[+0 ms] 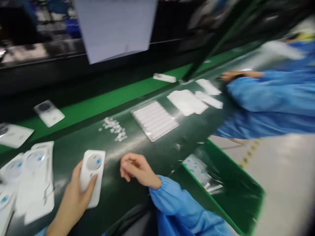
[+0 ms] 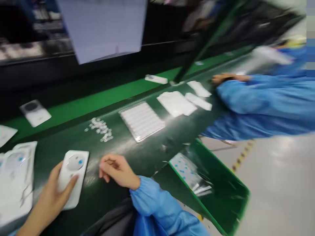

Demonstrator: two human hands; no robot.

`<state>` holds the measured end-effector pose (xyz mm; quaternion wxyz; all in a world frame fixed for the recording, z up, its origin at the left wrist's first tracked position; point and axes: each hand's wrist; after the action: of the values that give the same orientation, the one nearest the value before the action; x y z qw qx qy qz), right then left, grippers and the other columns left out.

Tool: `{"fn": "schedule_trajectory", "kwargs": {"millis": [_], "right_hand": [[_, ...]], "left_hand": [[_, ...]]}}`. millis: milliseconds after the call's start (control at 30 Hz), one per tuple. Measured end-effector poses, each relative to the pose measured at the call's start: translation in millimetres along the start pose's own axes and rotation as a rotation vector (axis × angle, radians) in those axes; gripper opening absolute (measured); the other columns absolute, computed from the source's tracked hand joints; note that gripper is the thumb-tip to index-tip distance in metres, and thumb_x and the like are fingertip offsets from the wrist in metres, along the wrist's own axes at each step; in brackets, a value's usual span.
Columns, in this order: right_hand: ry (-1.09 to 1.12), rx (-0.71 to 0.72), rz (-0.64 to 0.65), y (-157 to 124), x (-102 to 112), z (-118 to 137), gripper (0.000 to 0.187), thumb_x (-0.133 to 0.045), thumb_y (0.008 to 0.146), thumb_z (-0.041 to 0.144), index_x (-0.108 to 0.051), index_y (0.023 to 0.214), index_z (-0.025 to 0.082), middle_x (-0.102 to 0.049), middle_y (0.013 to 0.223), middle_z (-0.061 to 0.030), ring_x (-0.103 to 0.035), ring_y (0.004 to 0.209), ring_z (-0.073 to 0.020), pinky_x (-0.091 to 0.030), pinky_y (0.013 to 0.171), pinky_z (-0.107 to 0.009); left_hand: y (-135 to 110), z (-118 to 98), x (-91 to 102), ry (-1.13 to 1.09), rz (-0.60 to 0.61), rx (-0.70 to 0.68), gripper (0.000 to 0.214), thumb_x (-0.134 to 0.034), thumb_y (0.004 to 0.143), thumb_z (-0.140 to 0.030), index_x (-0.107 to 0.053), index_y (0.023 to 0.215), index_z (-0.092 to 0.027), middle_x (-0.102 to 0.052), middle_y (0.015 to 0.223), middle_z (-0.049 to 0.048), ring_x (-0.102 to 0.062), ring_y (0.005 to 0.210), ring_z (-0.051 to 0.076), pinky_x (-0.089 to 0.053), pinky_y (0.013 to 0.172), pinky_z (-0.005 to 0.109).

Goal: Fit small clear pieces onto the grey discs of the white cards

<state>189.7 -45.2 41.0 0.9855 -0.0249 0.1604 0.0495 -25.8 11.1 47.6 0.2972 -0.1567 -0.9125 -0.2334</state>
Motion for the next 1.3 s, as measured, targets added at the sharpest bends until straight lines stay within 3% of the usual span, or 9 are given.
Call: {"fn": "schedule_trajectory", "kwargs": {"millis": [67, 133, 200, 267, 400, 567, 867, 1300], "right_hand": [[0.03, -0.04, 0.011, -1, 6, 0, 0.03, -0.071, 0.092, 0.042, -0.062, 0.081, 0.016, -0.067, 0.064, -0.0005, -0.052, 0.044, -0.0053, -0.039, 0.043, -0.014], [0.019, -0.064, 0.001, -3, 9, 3, 0.031, -0.073, 0.092, 0.04, -0.066, 0.077, 0.014, -0.068, 0.064, -0.0035, -0.053, 0.043, -0.0062, -0.036, 0.039, -0.014], [0.009, -0.095, 0.018, -8, 10, 10, 0.032, -0.073, 0.092, 0.04, -0.07, 0.075, 0.013, -0.069, 0.063, -0.0045, -0.053, 0.042, -0.007, -0.035, 0.037, -0.015], [0.016, -0.132, 0.051, -12, 9, 17, 0.032, -0.076, 0.091, 0.041, -0.072, 0.075, 0.013, -0.068, 0.06, -0.0039, -0.054, 0.041, -0.0081, -0.036, 0.036, -0.016], [0.037, -0.149, 0.094, -18, 6, 25, 0.029, -0.078, 0.089, 0.039, -0.074, 0.075, 0.014, -0.066, 0.056, -0.0023, -0.058, 0.041, -0.0099, -0.041, 0.036, -0.016], [-0.008, -0.105, 0.07, -25, 5, 27, 0.024, -0.078, 0.09, 0.036, -0.077, 0.08, 0.015, -0.07, 0.059, -0.0038, -0.064, 0.043, -0.0128, -0.046, 0.035, -0.017], [-0.188, 0.068, 0.069, -36, 2, 38, 0.01, -0.072, 0.093, 0.017, -0.077, 0.085, 0.016, -0.075, 0.065, -0.0026, -0.067, 0.046, -0.0132, -0.055, 0.041, -0.019], [-0.196, -0.006, 0.159, -47, 2, 38, 0.015, -0.073, 0.094, 0.025, -0.079, 0.085, 0.015, -0.076, 0.066, -0.0039, -0.07, 0.048, -0.0153, -0.058, 0.046, -0.022]], "left_hand": [[-23, -7, -0.8, 0.227, -0.078, 0.13, 0.056, -0.068, 0.095, -0.039, -0.05, 0.146, -0.024, -0.066, 0.128, 0.013, -0.066, 0.111, 0.037, -0.06, 0.086, 0.053], [-28, -22, -8.9, 0.351, -0.157, 0.114, 0.052, -0.072, 0.093, -0.031, -0.056, 0.141, -0.02, -0.063, 0.138, 0.0171, -0.06, 0.124, 0.039, -0.053, 0.1, 0.058], [-23, -41, -16.8, 0.254, -0.182, -0.002, 0.034, -0.075, 0.091, -0.02, -0.067, 0.125, -0.022, -0.071, 0.127, 0.0112, -0.066, 0.116, 0.03, -0.054, 0.099, 0.049], [-17, -60, -20.7, 0.04, -0.135, -0.105, 0.026, -0.075, 0.089, -0.01, -0.072, 0.111, -0.024, -0.079, 0.106, 0.003, -0.072, 0.094, 0.019, -0.058, 0.086, 0.035], [-13, -82, -18.3, -0.2, -0.071, -0.097, 0.023, -0.078, 0.087, -0.008, -0.075, 0.106, -0.02, -0.08, 0.097, 0.0011, -0.073, 0.079, 0.014, -0.06, 0.072, 0.027], [-14, -85, -14.8, -0.238, -0.033, -0.049, 0.018, -0.075, 0.089, -0.008, -0.077, 0.103, -0.02, -0.081, 0.094, 0.0005, -0.074, 0.074, 0.013, -0.06, 0.068, 0.027], [-19, -90, -8.8, -0.024, -0.019, -0.218, 0.015, -0.076, 0.086, -0.005, -0.07, 0.094, -0.016, -0.078, 0.086, -0.0032, -0.072, 0.067, 0.01, -0.049, 0.06, 0.024], [-24, -99, -6.3, 0.124, -0.013, -0.261, 0.019, -0.066, 0.086, -0.003, -0.058, 0.079, -0.019, -0.064, 0.063, -0.0077, -0.05, 0.049, 0.006, -0.038, 0.052, 0.026]]}}
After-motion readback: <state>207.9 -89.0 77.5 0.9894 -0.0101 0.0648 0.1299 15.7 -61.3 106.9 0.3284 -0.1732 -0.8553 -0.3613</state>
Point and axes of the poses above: each hand's wrist, its own y-axis towards the middle knuckle, its own x-axis out of the back of the hand, z = x × y
